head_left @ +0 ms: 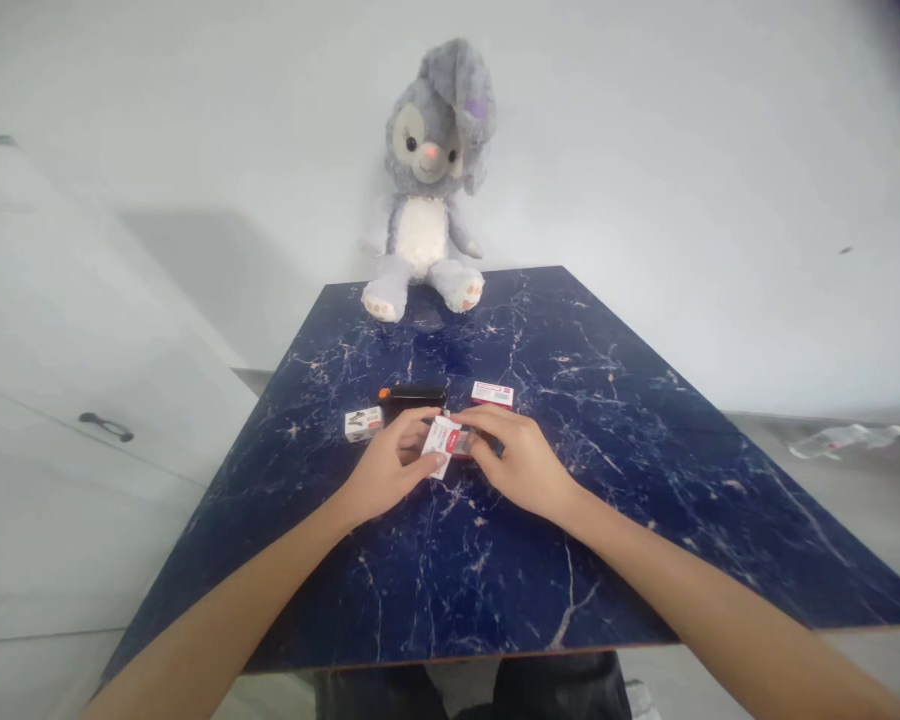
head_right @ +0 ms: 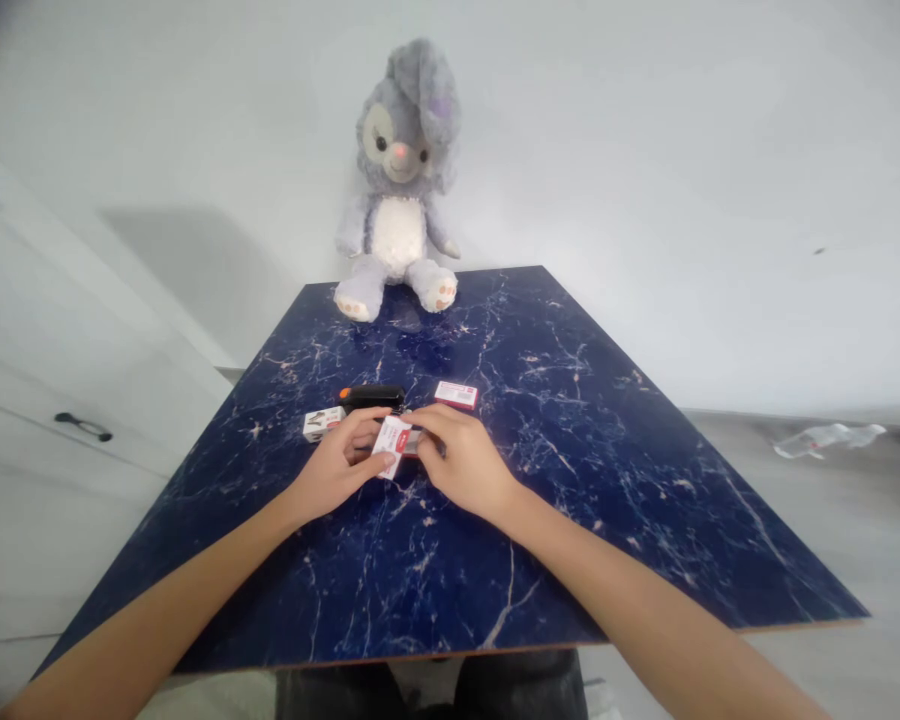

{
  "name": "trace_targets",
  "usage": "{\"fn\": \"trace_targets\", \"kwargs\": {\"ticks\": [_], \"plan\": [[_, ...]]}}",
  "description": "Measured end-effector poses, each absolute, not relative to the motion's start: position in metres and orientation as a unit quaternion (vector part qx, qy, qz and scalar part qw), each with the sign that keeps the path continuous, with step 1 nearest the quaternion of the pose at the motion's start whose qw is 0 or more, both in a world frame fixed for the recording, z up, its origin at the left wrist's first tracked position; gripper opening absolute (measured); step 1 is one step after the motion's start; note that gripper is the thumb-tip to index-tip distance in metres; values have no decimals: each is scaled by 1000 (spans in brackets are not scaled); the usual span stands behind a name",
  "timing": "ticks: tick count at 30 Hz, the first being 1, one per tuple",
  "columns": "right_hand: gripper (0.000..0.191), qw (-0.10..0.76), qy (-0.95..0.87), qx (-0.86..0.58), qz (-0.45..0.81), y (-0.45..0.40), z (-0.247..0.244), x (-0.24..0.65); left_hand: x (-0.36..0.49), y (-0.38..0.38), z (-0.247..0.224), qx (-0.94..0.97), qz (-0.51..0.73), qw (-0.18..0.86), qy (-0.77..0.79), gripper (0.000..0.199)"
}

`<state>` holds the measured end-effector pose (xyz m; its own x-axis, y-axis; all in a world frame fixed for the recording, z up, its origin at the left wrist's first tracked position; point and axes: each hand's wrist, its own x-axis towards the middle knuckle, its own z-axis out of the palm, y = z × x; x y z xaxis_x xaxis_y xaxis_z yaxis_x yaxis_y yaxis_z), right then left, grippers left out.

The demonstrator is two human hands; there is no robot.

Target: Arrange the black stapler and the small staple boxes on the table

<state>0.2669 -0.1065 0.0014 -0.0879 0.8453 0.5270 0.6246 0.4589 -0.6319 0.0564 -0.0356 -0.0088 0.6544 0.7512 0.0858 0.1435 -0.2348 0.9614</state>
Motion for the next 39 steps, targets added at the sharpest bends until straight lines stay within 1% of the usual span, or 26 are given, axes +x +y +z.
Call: {"fn": "trace_targets", "kwargs": {"ticks": [7,11,14,17,19,22,24,26,29,33,35,37,39], "plan": [[42,389,-779,-491,21,-103,-9,272,56,-36,-10,730,270,550,302,63],[37,377,-795,-475,10,-104,-8,271,56,-36,-12,726,265,558,301,59],[36,409,-772,-484,43,-105,-7,269,56,-37,-10,725,265,563,295,55],[36,453,-728,-500,121,-105,-4,267,56,-37,-7,726,267,562,293,50],[34,465,-707,-501,180,-105,-1,266,56,-37,-6,727,265,559,297,49],[30,487,-665,-502,261,-104,-1,267,57,-38,-5,727,260,562,297,50],[29,502,-637,-503,300,-104,-1,267,56,-37,-6,728,258,563,295,55],[28,503,-637,-501,301,-104,-1,266,55,-37,-7,729,259,559,297,62],[28,490,-675,-495,244,-106,3,265,54,-37,-8,727,263,560,300,67],[27,473,-724,-470,176,-108,6,265,55,-38,-8,725,269,561,296,56],[26,465,-741,-456,164,-109,6,265,55,-38,-6,728,273,554,296,49],[25,466,-728,-467,187,-109,6,266,55,-39,-2,740,262,543,298,41],[22,478,-678,-503,242,-107,6,269,53,-40,1,767,236,518,296,35]]}}
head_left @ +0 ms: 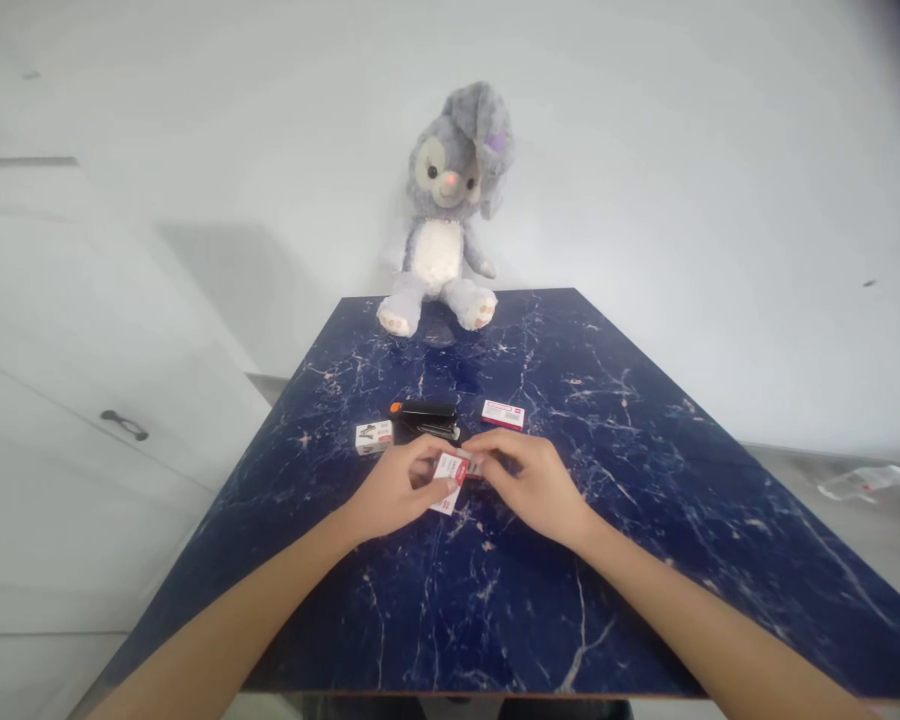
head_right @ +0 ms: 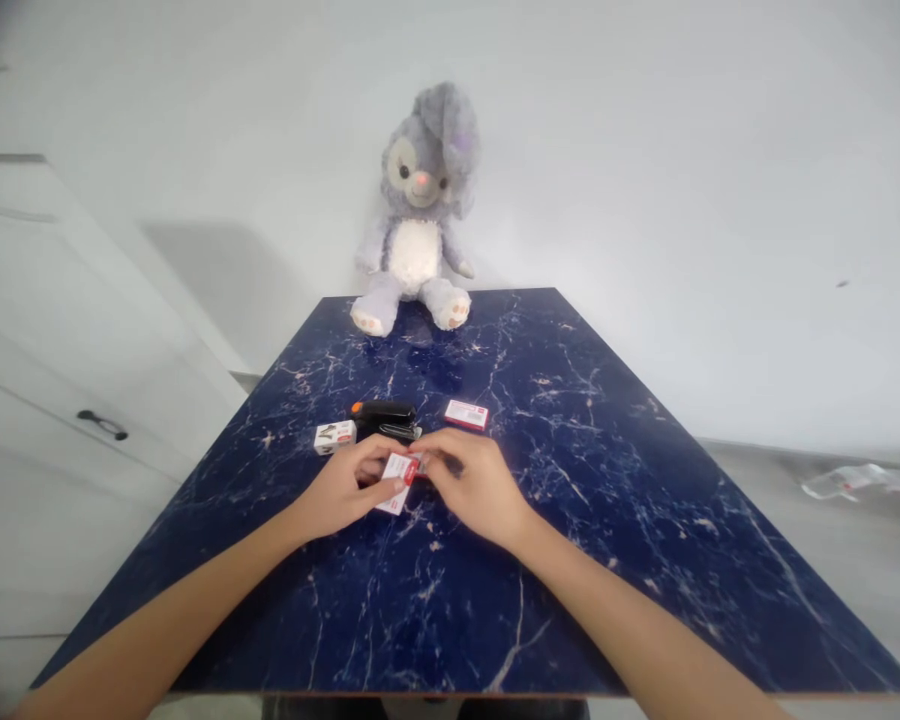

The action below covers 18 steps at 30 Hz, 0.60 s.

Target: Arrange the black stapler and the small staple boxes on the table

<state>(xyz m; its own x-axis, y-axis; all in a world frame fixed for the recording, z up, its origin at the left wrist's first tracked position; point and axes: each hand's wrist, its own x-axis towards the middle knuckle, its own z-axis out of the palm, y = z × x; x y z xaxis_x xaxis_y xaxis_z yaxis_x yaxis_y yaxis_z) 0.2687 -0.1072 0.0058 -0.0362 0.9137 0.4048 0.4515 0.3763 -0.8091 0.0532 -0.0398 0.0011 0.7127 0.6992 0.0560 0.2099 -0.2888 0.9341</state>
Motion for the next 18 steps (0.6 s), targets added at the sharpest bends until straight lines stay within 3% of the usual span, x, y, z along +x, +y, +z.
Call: {"fn": "trace_targets", "kwargs": {"ticks": [6,11,15,18], "plan": [[13,467,-591,-551,359,-94,-3,287,53,-43,0,887,191,341,246,33],[23,400,-604,-611,319,-87,-10,300,52,-39,2,920,228,227,226,40],[25,343,-638,-630,283,-86,-10,307,41,-14,2,882,326,106,325,38],[20,325,-658,-631,254,-87,-6,310,27,12,-3,873,319,56,364,40]]}}
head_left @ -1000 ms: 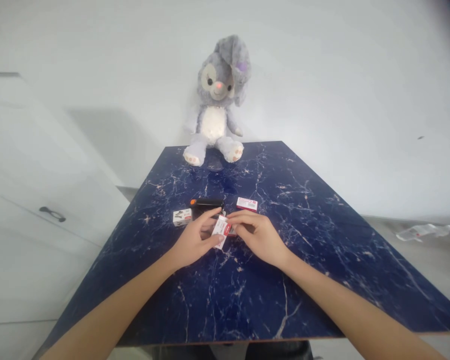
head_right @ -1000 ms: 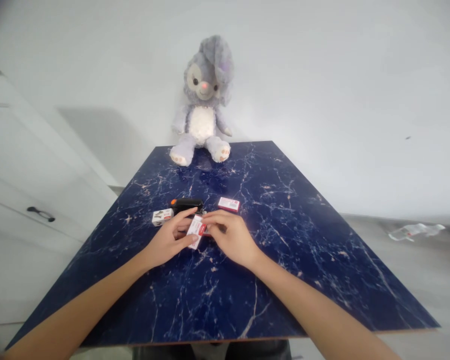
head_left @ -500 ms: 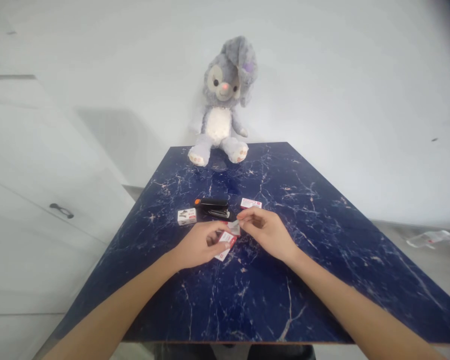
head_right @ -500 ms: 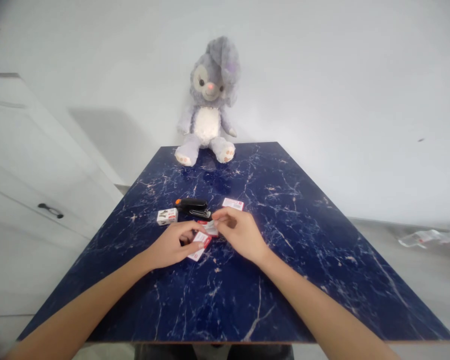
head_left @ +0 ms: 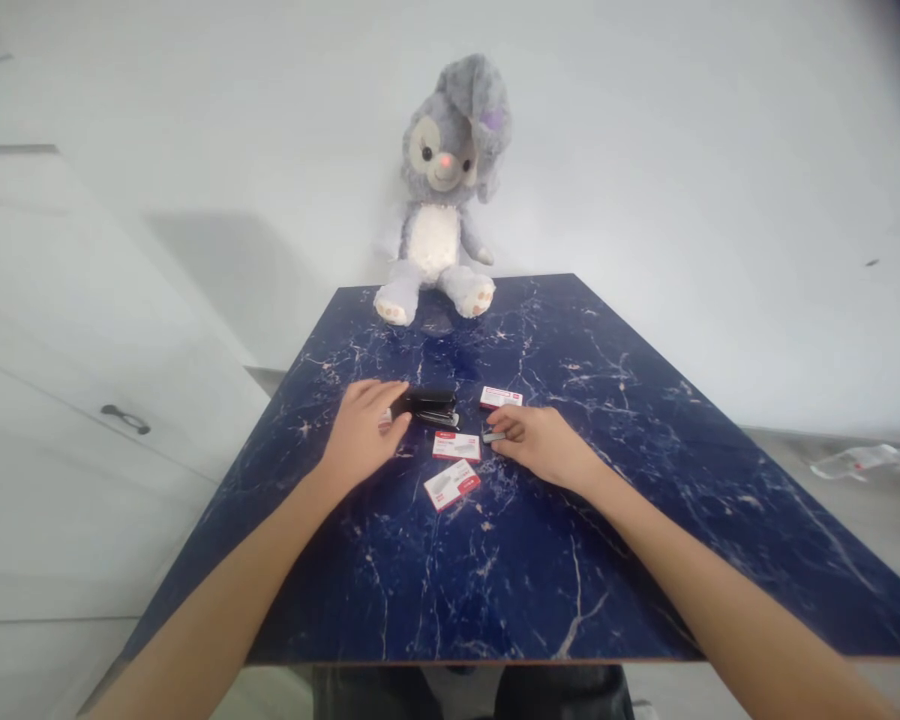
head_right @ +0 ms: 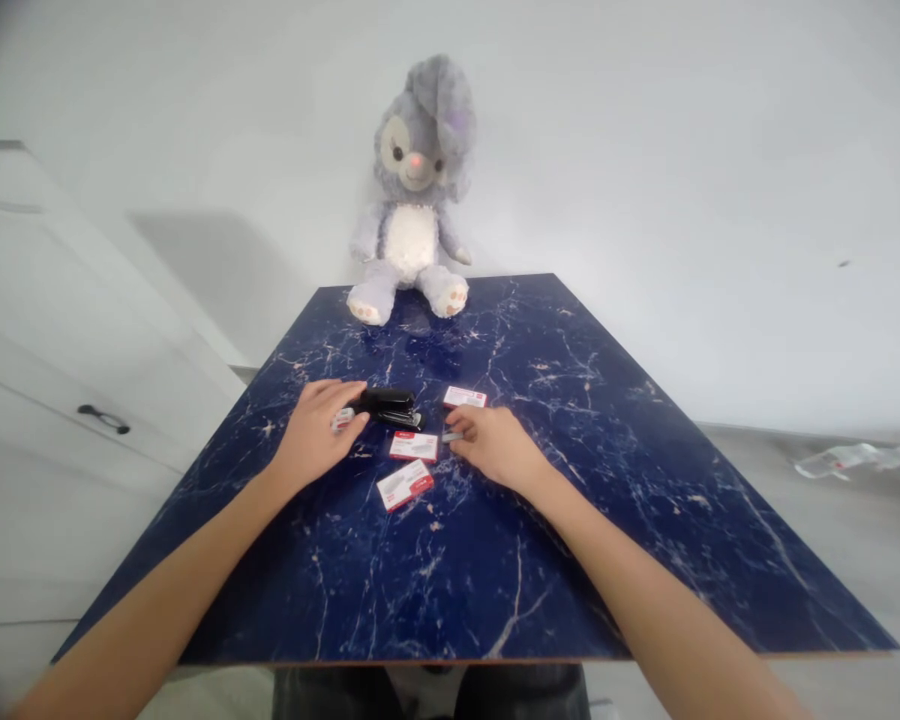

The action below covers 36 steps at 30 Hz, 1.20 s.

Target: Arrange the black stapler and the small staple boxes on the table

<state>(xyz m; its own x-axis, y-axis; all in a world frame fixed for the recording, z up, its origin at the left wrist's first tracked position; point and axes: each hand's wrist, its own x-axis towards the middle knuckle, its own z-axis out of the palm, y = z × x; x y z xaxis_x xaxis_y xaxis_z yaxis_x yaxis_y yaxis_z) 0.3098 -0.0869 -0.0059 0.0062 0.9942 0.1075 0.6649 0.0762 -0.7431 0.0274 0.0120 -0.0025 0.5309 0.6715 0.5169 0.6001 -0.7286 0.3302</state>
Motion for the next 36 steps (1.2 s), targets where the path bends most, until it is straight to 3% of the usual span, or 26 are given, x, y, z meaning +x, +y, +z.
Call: {"fn": "trace_targets", "kwargs": {"ticks": [3,8,12,16,20,27,33,36], "plan": [[6,325,-671,-626,228,-87,-4,312,18,29,-8,874,289,88,381,41],[10,366,-633,-616,293,-82,-14,316,14,32,-7,844,281,154,430,36],[25,415,-566,-599,386,-78,-18,318,14,32,-7,840,282,178,427,33],[20,495,-439,-551,507,-77,-14,317,13,33,-8,835,275,197,433,37],[18,491,-392,-543,558,-77,-14,315,12,34,-7,840,259,191,436,35],[21,497,-421,-558,513,-77,-14,311,13,34,-9,864,239,166,410,35],[48,456,-589,-595,302,-74,-28,304,15,31,-3,869,212,172,413,28],[50,441,-624,-593,253,-71,-34,297,13,33,-7,874,223,193,386,28]]}}
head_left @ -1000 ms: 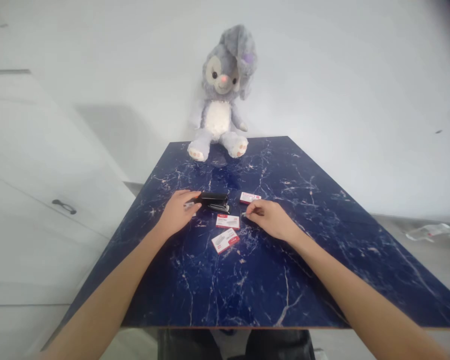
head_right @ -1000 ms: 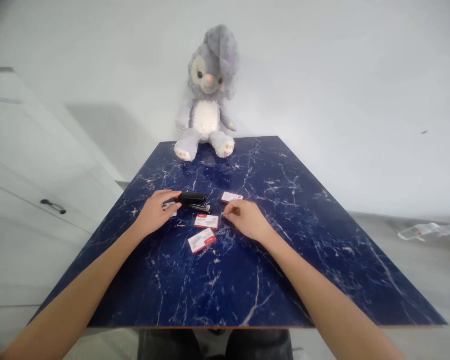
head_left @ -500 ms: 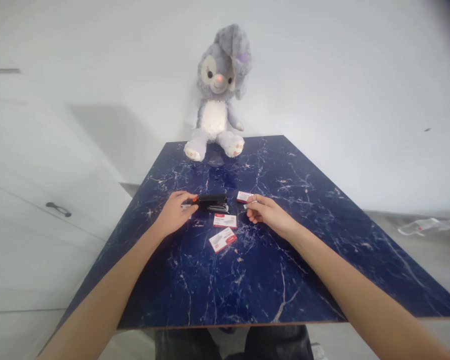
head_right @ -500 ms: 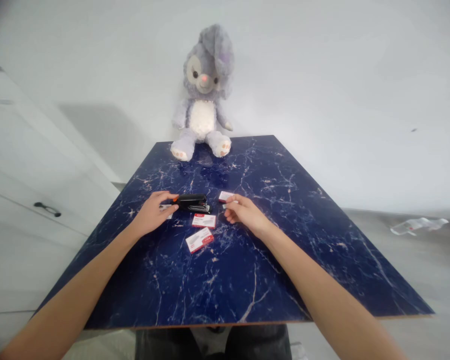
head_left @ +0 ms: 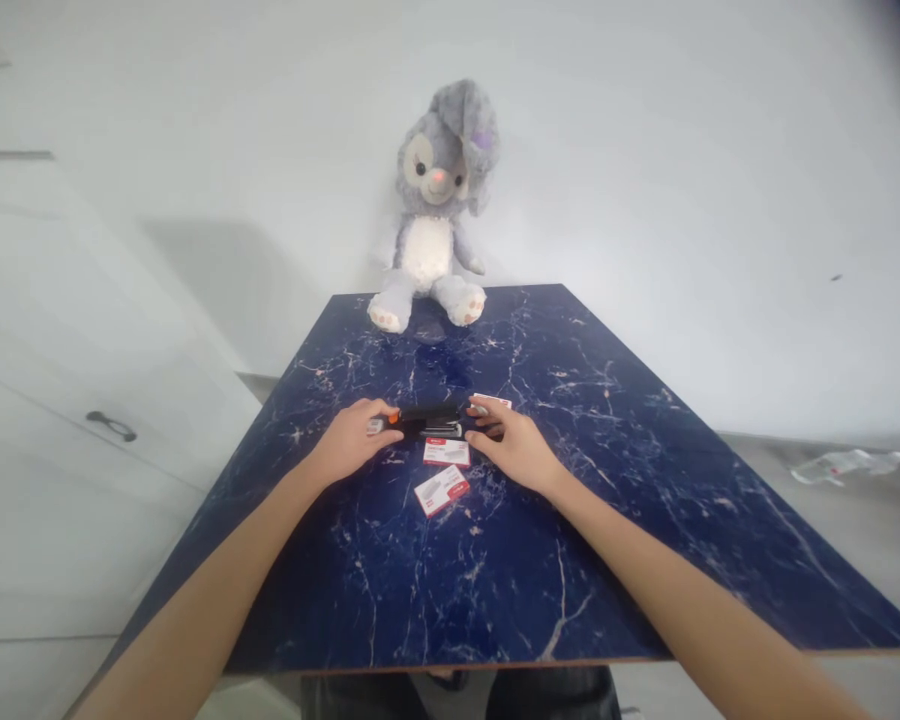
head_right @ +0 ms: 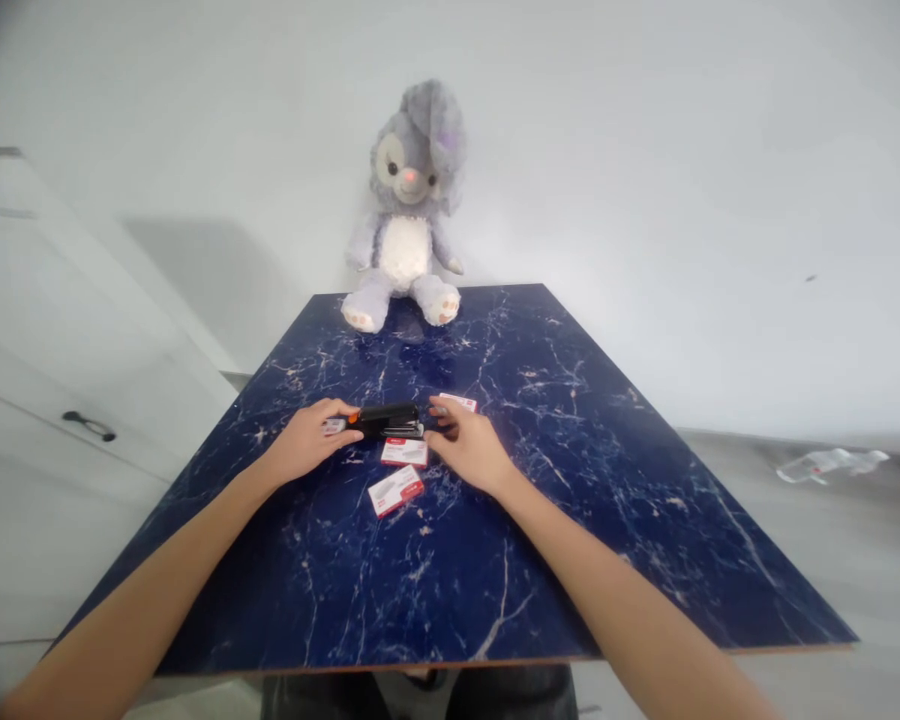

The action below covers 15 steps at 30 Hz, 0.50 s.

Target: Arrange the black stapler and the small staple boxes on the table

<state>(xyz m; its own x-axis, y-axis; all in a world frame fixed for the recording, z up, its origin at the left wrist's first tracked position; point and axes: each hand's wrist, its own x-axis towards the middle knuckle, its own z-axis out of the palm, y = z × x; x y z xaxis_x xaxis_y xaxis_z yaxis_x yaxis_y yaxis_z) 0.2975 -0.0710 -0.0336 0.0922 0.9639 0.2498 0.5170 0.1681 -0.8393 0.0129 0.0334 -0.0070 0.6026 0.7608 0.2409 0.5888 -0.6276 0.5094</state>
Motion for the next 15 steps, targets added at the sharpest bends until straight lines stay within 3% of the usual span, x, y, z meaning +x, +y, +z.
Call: {"fn": "trace_targets", "kwargs": {"ticks": [7,15], "plan": [[10,409,-649,-593,246,-66,-24,288,12,42,-25,841,319,241,364,35],[20,434,-659,-558,258,-61,-28,290,11,42,-29,844,336,219,357,37]]}}
